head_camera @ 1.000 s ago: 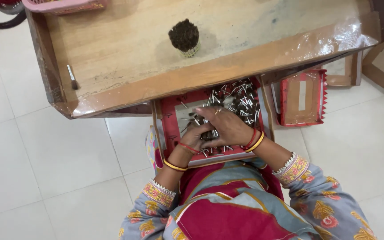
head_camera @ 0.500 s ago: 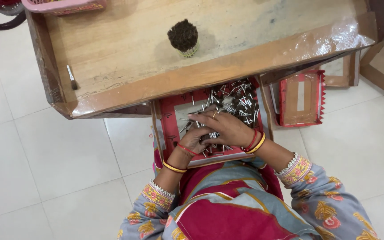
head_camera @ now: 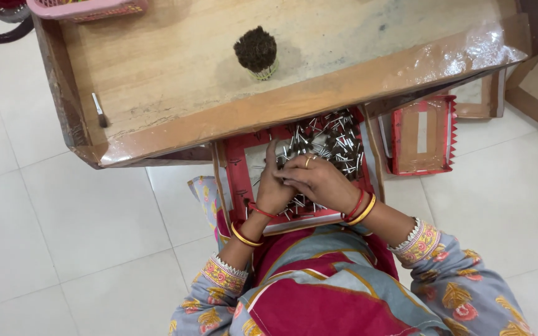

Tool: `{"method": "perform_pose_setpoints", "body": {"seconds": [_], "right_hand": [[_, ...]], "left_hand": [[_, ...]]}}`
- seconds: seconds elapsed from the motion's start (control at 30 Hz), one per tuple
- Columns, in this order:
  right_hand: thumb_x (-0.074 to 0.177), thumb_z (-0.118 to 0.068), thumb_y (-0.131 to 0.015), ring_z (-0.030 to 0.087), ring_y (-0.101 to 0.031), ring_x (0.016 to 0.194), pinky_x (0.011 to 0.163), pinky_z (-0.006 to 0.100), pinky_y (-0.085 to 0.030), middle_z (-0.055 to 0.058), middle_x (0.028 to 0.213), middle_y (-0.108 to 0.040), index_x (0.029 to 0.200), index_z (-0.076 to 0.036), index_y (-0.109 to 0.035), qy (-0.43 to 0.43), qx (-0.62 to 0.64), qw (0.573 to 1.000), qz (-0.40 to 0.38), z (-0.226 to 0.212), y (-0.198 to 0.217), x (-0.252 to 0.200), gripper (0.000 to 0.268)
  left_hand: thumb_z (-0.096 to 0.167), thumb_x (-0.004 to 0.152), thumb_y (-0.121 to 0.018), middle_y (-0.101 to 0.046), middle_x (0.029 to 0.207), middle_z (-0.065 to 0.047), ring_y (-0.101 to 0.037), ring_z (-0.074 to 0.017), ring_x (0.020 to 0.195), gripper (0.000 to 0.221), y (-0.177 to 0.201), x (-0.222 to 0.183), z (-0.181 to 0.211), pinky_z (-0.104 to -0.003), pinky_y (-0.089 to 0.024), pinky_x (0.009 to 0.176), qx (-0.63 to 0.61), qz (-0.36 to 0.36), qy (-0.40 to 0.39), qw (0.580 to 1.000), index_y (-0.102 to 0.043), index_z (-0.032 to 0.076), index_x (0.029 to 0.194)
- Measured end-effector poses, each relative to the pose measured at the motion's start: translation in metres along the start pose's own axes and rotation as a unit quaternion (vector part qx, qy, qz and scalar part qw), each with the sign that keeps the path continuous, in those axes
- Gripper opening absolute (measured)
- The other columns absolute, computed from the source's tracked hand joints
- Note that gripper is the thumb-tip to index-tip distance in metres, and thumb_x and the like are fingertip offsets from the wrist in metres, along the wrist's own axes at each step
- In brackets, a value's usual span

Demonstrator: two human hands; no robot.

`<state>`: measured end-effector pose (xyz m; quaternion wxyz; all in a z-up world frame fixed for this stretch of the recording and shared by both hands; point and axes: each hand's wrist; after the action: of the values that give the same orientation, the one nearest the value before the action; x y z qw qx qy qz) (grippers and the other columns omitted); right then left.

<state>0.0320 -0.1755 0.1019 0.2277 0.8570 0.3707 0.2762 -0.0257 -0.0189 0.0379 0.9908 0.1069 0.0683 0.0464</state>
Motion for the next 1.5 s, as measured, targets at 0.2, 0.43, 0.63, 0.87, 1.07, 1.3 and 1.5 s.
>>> {"method": "perform_pose_setpoints", "body": {"seconds": [0.2,0.43,0.63,0.87,1.07,1.3,1.5], "right_hand": [[0.089,0.003,-0.071,0.025,-0.070,0.096,0.083,0.034,-0.059,0.008,0.106,-0.071,0.115,-0.012,-0.077,-0.066,0.052,0.990,0.112,0.012,0.001,-0.010,0.031],[0.076,-0.016,-0.086,0.026,-0.068,0.089,0.080,0.038,-0.054,0.007,0.097,-0.069,0.106,-0.011,-0.076,0.061,-0.035,0.988,0.134,0.016,-0.008,-0.017,0.032],[0.088,-0.005,-0.078,0.024,-0.071,0.091,0.082,0.036,-0.058,0.006,0.099,-0.071,0.105,-0.011,-0.077,-0.037,0.024,0.995,0.087,0.034,0.006,-0.020,0.018],[0.074,-0.037,-0.086,0.039,-0.058,0.121,0.101,0.047,-0.048,0.021,0.135,-0.058,0.146,-0.007,-0.046,-0.031,0.019,0.996,-0.079,0.005,0.018,0.012,0.088],[0.081,-0.034,-0.084,0.036,-0.061,0.125,0.105,0.045,-0.049,0.018,0.140,-0.061,0.150,-0.007,-0.046,-0.033,0.039,0.998,-0.034,0.015,0.033,-0.002,0.084],[0.096,-0.013,-0.075,0.031,-0.069,0.119,0.102,0.039,-0.055,0.014,0.125,-0.071,0.131,-0.007,-0.068,-0.094,0.035,0.989,0.107,0.021,0.030,-0.005,0.036],[0.087,-0.012,-0.078,0.033,-0.067,0.114,0.097,0.041,-0.054,0.016,0.123,-0.070,0.127,-0.007,-0.070,-0.040,0.001,0.997,0.062,0.017,0.031,0.002,0.042]], "left_hand": [[0.002,0.085,-0.080,-0.066,0.114,-0.013,-0.066,-0.0276,0.103,0.058,0.007,0.006,-0.034,-0.051,-0.055,0.094,-0.532,-0.101,0.240,0.806,-0.057,0.007,0.139],[0.013,0.094,-0.074,-0.071,0.104,-0.017,-0.072,-0.0308,0.091,0.026,-0.011,0.015,-0.051,-0.050,-0.062,0.076,-0.662,-0.028,0.255,0.705,-0.066,-0.002,0.114],[0.003,0.091,-0.073,-0.072,0.107,-0.012,-0.072,-0.0286,0.102,0.034,-0.004,0.017,-0.043,-0.045,-0.060,0.084,-0.678,0.025,0.175,0.713,-0.063,0.009,0.122],[0.002,0.083,-0.075,-0.070,0.115,-0.003,-0.069,-0.0185,0.106,0.053,-0.009,0.001,-0.036,-0.044,-0.061,0.086,-0.483,-0.084,0.277,0.826,-0.057,0.008,0.132],[0.000,0.081,-0.076,-0.071,0.112,-0.016,-0.069,-0.0314,0.102,0.078,0.017,-0.016,0.002,-0.045,-0.057,0.087,0.151,-0.218,0.036,0.963,-0.040,-0.002,0.151],[0.014,0.087,-0.060,-0.068,0.103,-0.014,-0.064,-0.0311,0.096,0.017,-0.009,-0.017,-0.025,-0.042,-0.054,0.082,0.508,-0.142,-0.260,0.809,-0.067,0.007,0.101],[0.018,0.067,-0.081,-0.069,0.105,-0.020,-0.064,-0.0392,0.099,0.044,0.002,0.011,-0.023,-0.046,-0.052,0.086,0.282,-0.049,-0.203,0.937,-0.070,0.000,0.106]]}}
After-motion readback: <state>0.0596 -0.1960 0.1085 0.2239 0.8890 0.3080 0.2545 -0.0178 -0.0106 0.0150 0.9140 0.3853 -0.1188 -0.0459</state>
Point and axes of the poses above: each hand's wrist, its own x-axis towards the middle knuckle, its own y-axis out of the back of the hand, z = x × y
